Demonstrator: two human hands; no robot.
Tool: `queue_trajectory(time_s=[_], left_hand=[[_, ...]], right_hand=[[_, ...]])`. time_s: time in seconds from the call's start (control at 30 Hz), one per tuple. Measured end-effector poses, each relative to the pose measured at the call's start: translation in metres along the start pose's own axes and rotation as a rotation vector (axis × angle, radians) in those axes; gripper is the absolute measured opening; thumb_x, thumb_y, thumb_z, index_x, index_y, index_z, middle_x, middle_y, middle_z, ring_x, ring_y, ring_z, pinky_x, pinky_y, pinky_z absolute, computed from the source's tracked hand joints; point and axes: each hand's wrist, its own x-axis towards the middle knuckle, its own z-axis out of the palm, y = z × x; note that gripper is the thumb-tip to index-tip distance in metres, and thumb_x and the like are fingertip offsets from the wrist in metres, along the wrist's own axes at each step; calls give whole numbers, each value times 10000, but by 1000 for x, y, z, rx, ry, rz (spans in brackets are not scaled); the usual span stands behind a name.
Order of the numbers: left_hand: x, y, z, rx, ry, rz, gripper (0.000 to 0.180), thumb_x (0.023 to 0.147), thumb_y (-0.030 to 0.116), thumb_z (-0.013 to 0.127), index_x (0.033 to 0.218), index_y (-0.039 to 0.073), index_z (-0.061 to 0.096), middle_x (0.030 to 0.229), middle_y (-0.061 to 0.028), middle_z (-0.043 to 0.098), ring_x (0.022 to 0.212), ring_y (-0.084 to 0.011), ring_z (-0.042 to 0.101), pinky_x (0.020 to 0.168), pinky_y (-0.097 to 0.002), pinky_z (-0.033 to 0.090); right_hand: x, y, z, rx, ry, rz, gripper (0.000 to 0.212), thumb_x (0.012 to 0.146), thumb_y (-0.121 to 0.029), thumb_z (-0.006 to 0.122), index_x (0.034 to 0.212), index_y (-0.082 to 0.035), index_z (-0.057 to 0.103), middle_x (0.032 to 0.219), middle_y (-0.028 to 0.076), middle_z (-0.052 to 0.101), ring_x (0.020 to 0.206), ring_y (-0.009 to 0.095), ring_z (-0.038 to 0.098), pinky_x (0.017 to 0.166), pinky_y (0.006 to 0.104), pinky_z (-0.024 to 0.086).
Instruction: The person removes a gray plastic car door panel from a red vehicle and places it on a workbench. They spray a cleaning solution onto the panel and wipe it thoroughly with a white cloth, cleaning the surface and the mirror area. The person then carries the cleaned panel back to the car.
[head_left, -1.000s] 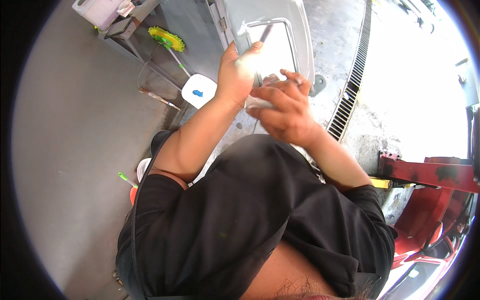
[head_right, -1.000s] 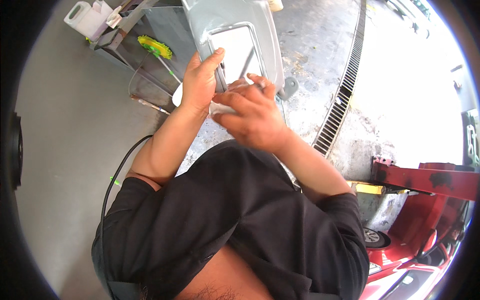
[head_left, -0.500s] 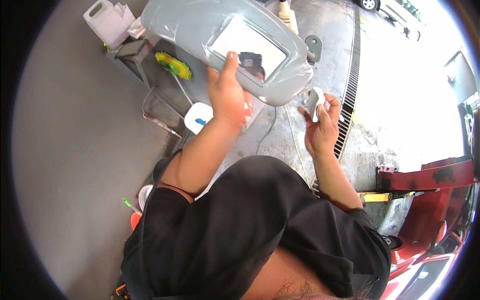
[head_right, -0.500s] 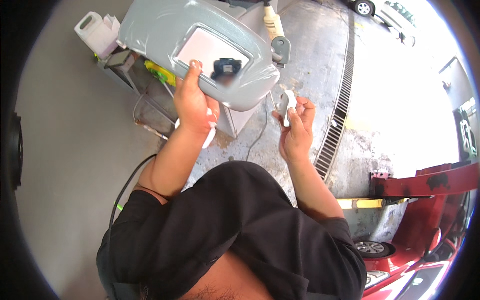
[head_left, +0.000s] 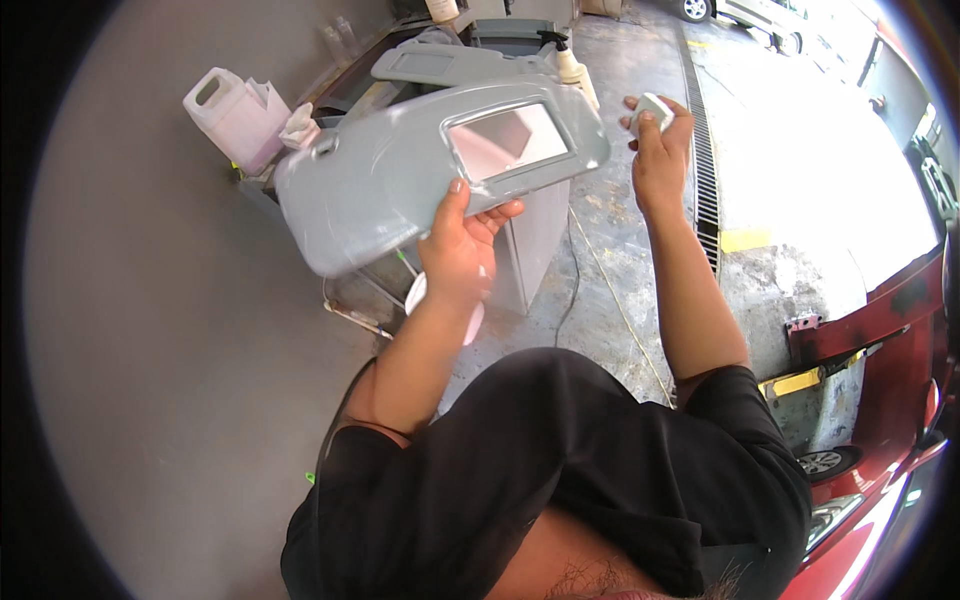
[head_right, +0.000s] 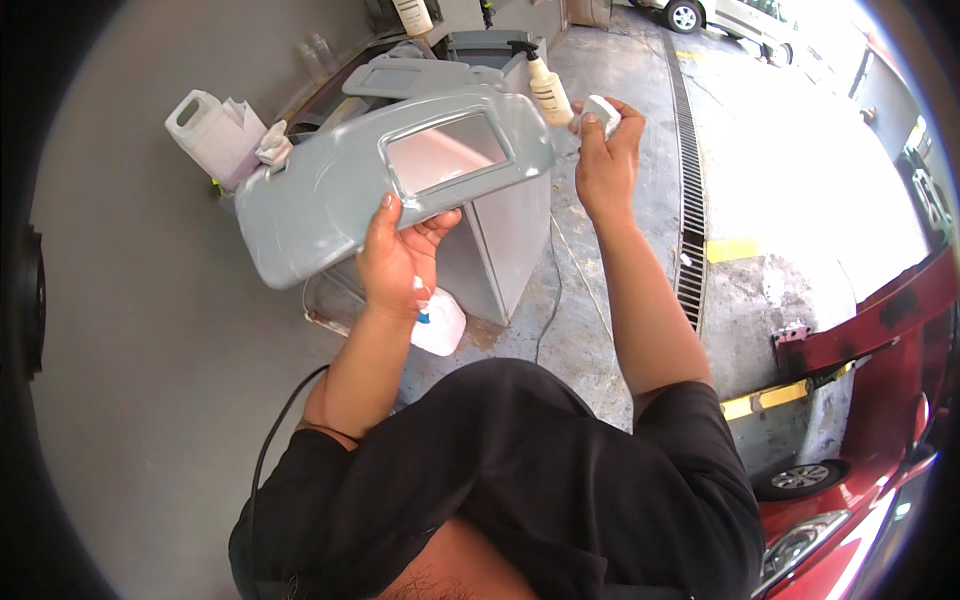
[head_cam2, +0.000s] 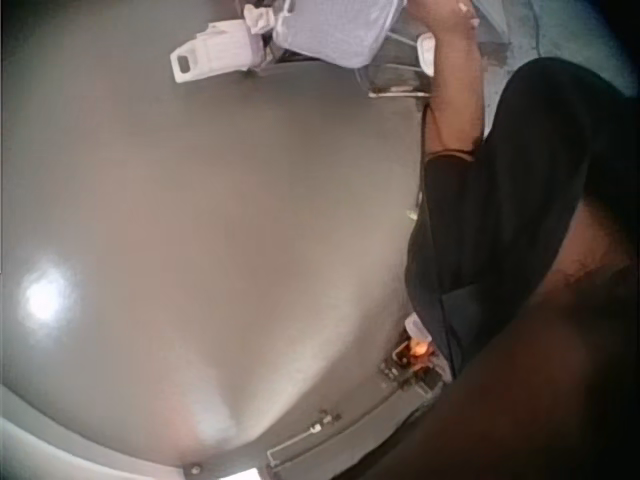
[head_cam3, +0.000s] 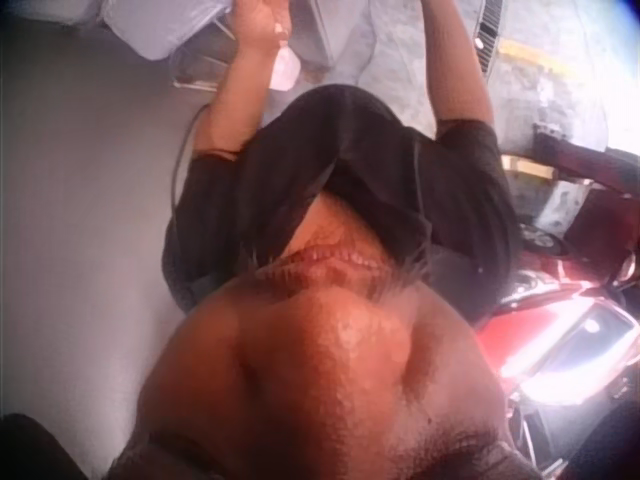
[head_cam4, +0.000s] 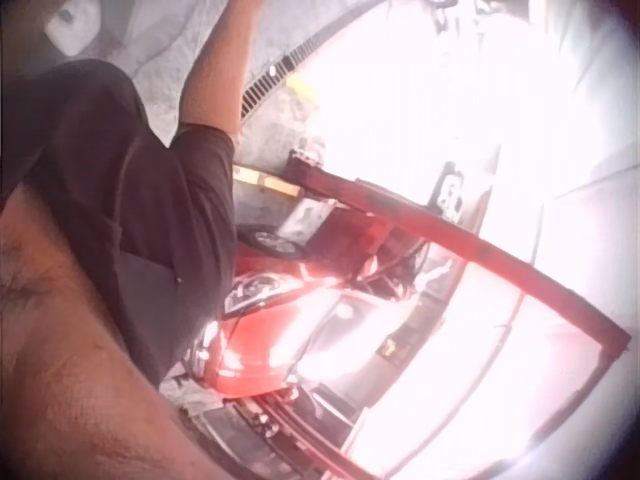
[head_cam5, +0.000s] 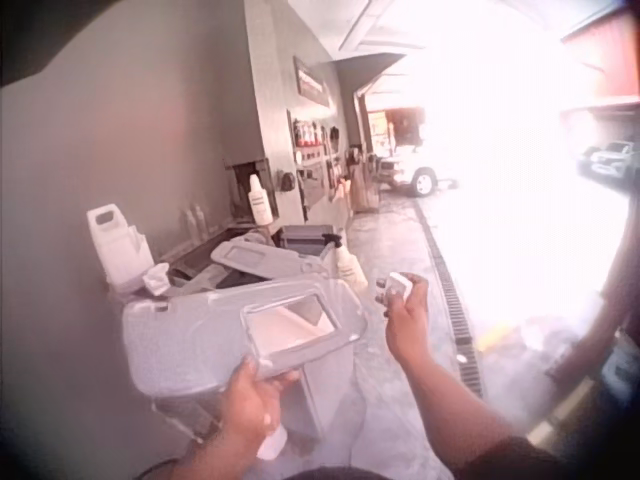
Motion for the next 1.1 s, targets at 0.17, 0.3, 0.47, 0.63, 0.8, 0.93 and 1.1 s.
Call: queue_trajectory(time_s=[0.17, 0.3, 0.47, 0.63, 0.8, 0.93, 1.1], left_hand=[[-8, 9, -2, 100, 170, 243, 457, 1079, 379, 506, 1357, 21, 567, 1275, -123, 650, 1143, -203, 622, 1002, -403, 479], [-12, 17, -16, 132, 181, 79, 492, 1084, 413, 496, 1406, 42, 531, 1346, -91, 605, 1193, -195, 579, 996, -385, 457], [-12, 30, -29, 160, 96, 301, 619, 1100, 501, 411, 1482, 16, 460, 1393, -118, 554, 1283, -189, 535, 1058, -351, 435], [-17, 36, -31, 97, 151, 115, 629, 1100, 512, 411, 1477, 10, 463, 1371, -123, 566, 1269, -220, 554, 1068, -379, 439], [-14, 43, -41, 162, 36, 338, 659, 1104, 547, 362, 1468, 8, 467, 1374, -117, 561, 1224, -209, 578, 1039, -346, 472], [-19, 37, -48, 105, 50, 60, 643, 1104, 530, 384, 1465, 5, 474, 1375, -124, 574, 1232, -225, 581, 1041, -383, 472], [-19, 29, -52, 68, -95, 183, 573, 1094, 453, 473, 1494, 42, 461, 1394, -106, 599, 1252, -248, 583, 1038, -449, 485]], right_hand=[[-32, 4, 58, -473, 212, -621, 219, 898, -117, 732, 1110, -73, 696, 1048, 150, 637, 1033, 356, 578, 936, 437, 456], [-99, 0, 116, -284, -154, -720, 429, 712, -36, 762, 1137, -87, 729, 995, 144, 632, 1007, 339, 615, 872, 447, 514], [-97, -6, 136, -292, -109, -644, 401, 744, -53, 752, 1143, -86, 727, 1026, 138, 633, 991, 337, 612, 863, 444, 512], [-150, -26, 152, -173, -214, -502, 249, 870, -68, 733, 1116, -60, 698, 1078, 146, 621, 1020, 304, 619, 876, 391, 497], [-101, -17, 141, -193, -64, -130, 271, 836, -96, 767, 1099, -63, 710, 1025, 133, 630, 977, 324, 626, 854, 416, 513], [-140, -22, 151, -266, -124, -635, 281, 801, -66, 795, 1067, -56, 706, 991, 146, 634, 960, 317, 635, 811, 403, 519], [-98, -2, 121, -408, 14, -547, 238, 844, -65, 765, 1074, -58, 705, 996, 159, 628, 968, 346, 623, 850, 425, 499]])
